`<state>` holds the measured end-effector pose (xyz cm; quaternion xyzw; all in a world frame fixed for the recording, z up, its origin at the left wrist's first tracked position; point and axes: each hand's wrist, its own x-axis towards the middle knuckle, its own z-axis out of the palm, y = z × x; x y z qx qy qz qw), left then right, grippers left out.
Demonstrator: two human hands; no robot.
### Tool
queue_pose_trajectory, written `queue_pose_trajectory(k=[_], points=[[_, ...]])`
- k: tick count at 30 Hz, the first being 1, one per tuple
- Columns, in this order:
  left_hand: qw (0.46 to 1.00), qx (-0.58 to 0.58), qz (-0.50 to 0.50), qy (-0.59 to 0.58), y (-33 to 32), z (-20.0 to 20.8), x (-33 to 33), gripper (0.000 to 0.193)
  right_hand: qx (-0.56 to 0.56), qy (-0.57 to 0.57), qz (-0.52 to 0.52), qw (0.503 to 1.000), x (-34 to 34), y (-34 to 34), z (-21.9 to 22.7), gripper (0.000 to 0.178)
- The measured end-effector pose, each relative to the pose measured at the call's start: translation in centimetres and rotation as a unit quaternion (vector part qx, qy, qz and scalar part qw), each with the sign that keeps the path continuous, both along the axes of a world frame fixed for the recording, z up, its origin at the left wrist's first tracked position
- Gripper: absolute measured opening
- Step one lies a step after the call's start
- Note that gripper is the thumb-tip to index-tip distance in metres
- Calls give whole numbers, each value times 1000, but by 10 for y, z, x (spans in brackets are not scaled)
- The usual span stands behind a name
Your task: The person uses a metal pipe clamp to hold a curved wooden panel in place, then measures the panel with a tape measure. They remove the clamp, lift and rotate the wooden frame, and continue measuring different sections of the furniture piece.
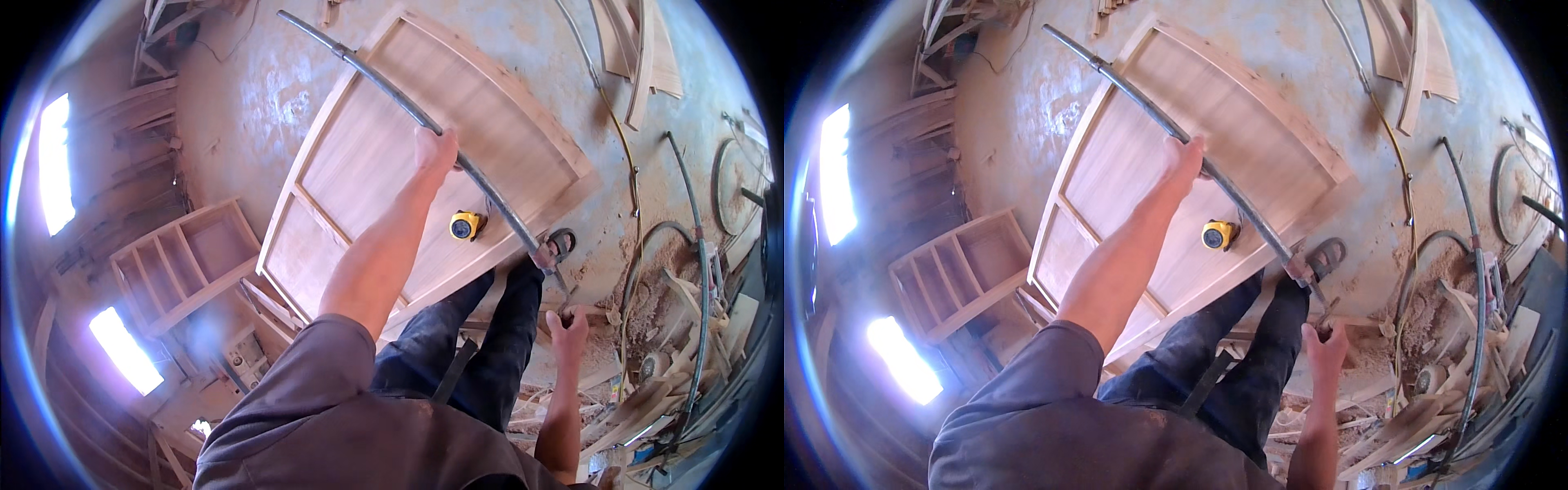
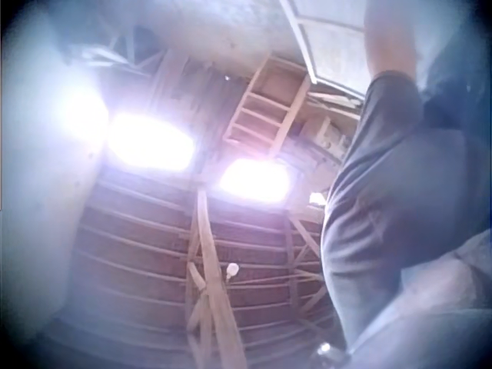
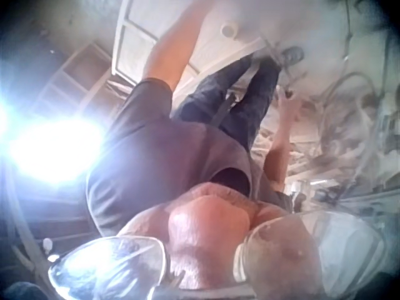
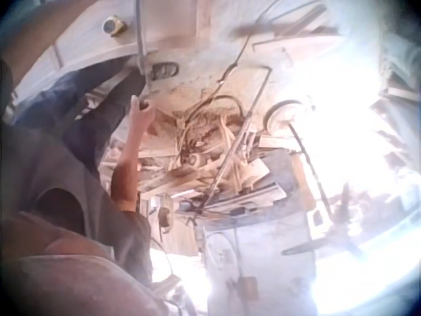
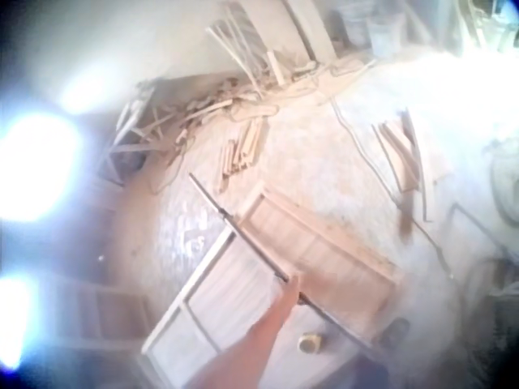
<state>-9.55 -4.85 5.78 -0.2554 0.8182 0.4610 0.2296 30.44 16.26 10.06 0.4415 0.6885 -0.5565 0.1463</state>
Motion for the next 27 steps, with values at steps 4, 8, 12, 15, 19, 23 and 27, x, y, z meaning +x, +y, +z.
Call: queue_pose_trajectory(k=[4, 8, 12, 15, 19, 23, 27], points=[[999, 24, -14, 18, 18, 19, -24, 30, -212, -12, -169, 962, -60, 7, 62, 19], [999, 0, -46, 16, 44, 30, -52, 31, -221, -43, -150, 963, -72, 22, 46, 23], [997, -48, -57, 5, 62, 23, -51, 34, -225, -88, -144, 960, -70, 26, 42, 23], [996, -66, -53, -6, 72, 23, -51, 38, -152, -124, -75, 978, -51, 26, 18, 21], [889, -238, -388, -45, 54, -50, -62, 38, -57, -69, 26, 996, -44, 32, 22, 21], [940, -108, -325, -3, 18, -79, -33, 31, -404, -95, -208, 886, -37, 41, 48, 20], [990, -75, -121, -13, 54, -20, -54, 31, -188, -154, -14, 970, -76, 51, 50, 21]])
